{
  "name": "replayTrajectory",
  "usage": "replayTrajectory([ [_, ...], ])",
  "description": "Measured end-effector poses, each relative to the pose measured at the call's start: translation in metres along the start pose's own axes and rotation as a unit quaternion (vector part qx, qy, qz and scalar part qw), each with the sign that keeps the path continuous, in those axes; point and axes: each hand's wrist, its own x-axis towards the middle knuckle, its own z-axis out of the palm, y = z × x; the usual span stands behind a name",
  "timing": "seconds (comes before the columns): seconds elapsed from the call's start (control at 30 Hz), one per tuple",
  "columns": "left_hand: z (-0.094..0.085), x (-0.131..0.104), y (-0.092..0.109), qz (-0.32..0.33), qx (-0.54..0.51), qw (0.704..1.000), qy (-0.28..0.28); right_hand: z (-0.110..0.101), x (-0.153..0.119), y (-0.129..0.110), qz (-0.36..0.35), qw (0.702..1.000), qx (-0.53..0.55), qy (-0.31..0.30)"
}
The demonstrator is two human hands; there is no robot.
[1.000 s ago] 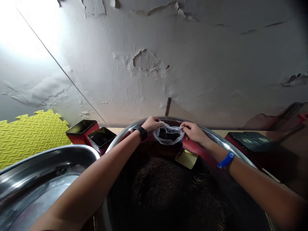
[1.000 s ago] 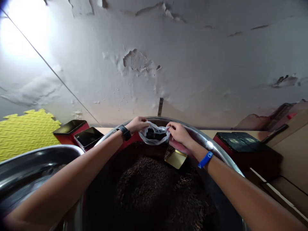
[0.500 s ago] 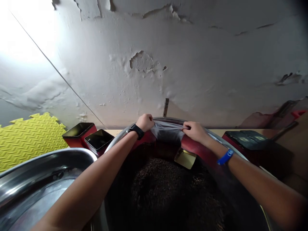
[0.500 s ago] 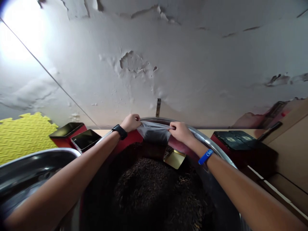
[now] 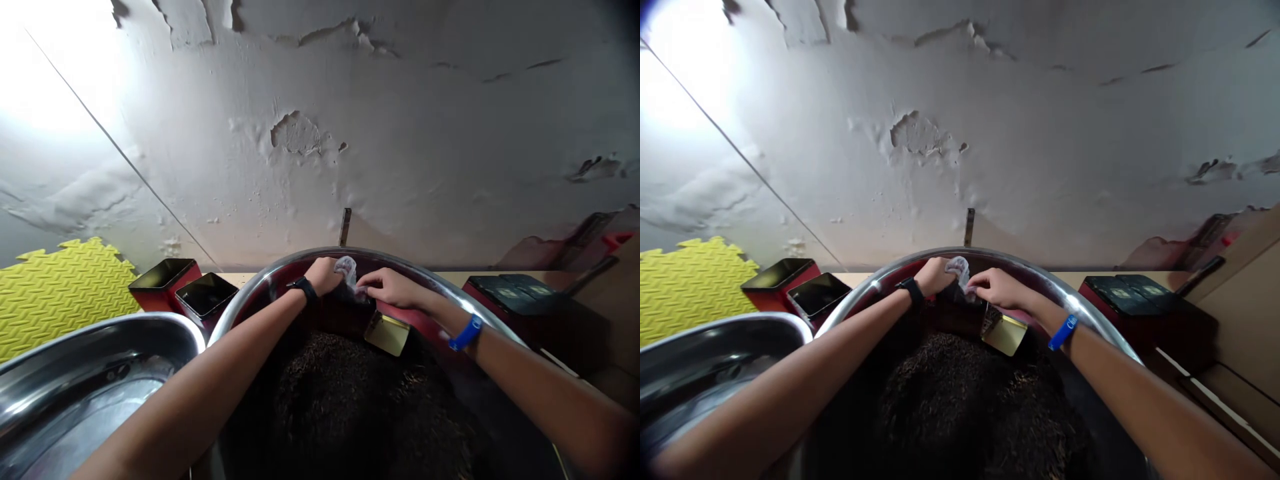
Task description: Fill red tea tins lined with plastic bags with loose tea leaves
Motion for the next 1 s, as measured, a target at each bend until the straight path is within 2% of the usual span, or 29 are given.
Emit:
replayTrajectory([
  [0.1,0.01,0.001,0.002,0.006,-0.006,1.0,-0.01,0.005,0.0,0.001,0.001,0.999,0.038,0.007],
  [0.2,0.007,-0.002,0.004,0.036,-0.101,0.987,-0.122,0.003,-0.001,0.012,0.023,0.993,0.106,0.05],
  [0.27,0.004,-0.004,0.006,0.065,-0.144,0.971,-0.178,0.001,-0.001,0.018,0.031,0.985,0.163,0.036],
  [0.33,0.005,-0.005,0.008,0.06,-0.114,0.981,-0.144,0.001,0.0,0.018,0.025,0.981,0.193,-0.002],
  [0.4,0.01,-0.005,0.009,0.049,-0.064,0.993,-0.083,0.004,0.0,0.013,0.015,0.986,0.163,0.008],
  [0.43,0.012,-0.004,0.009,0.056,-0.054,0.994,-0.071,0.007,0.0,0.009,0.011,0.991,0.126,0.041],
  [0.5,0.016,-0.002,0.006,0.088,-0.057,0.991,-0.08,0.011,-0.001,0.002,-0.004,0.992,0.017,0.129],
  [0.57,0.017,-0.001,0.003,0.102,-0.056,0.99,-0.078,0.013,-0.003,-0.003,-0.021,0.974,-0.104,0.201],
  [0.6,0.017,-0.001,0.001,0.097,-0.052,0.992,-0.069,0.013,-0.004,-0.003,-0.017,0.963,-0.149,0.222],
  [0.67,0.018,-0.002,0.0,0.073,-0.047,0.995,-0.049,0.012,-0.004,0.0,0.015,0.96,-0.179,0.214],
  [0.73,0.019,-0.003,0.0,0.058,-0.046,0.997,-0.026,0.012,-0.003,0.007,0.049,0.975,-0.142,0.165],
  [0.8,0.02,-0.005,0.002,0.058,-0.028,0.998,0.023,0.016,-0.001,0.014,0.071,0.985,-0.091,0.132],
  [0.9,0.022,-0.006,0.007,0.042,0.017,0.996,0.078,0.024,0.002,0.017,0.123,0.98,-0.008,0.159],
  [0.93,0.022,-0.007,0.009,0.032,0.027,0.996,0.073,0.026,0.002,0.016,0.142,0.975,0.037,0.166],
  [1.0,0.021,-0.007,0.013,0.018,0.024,0.999,0.03,0.025,0.002,0.012,0.159,0.961,0.156,0.164],
])
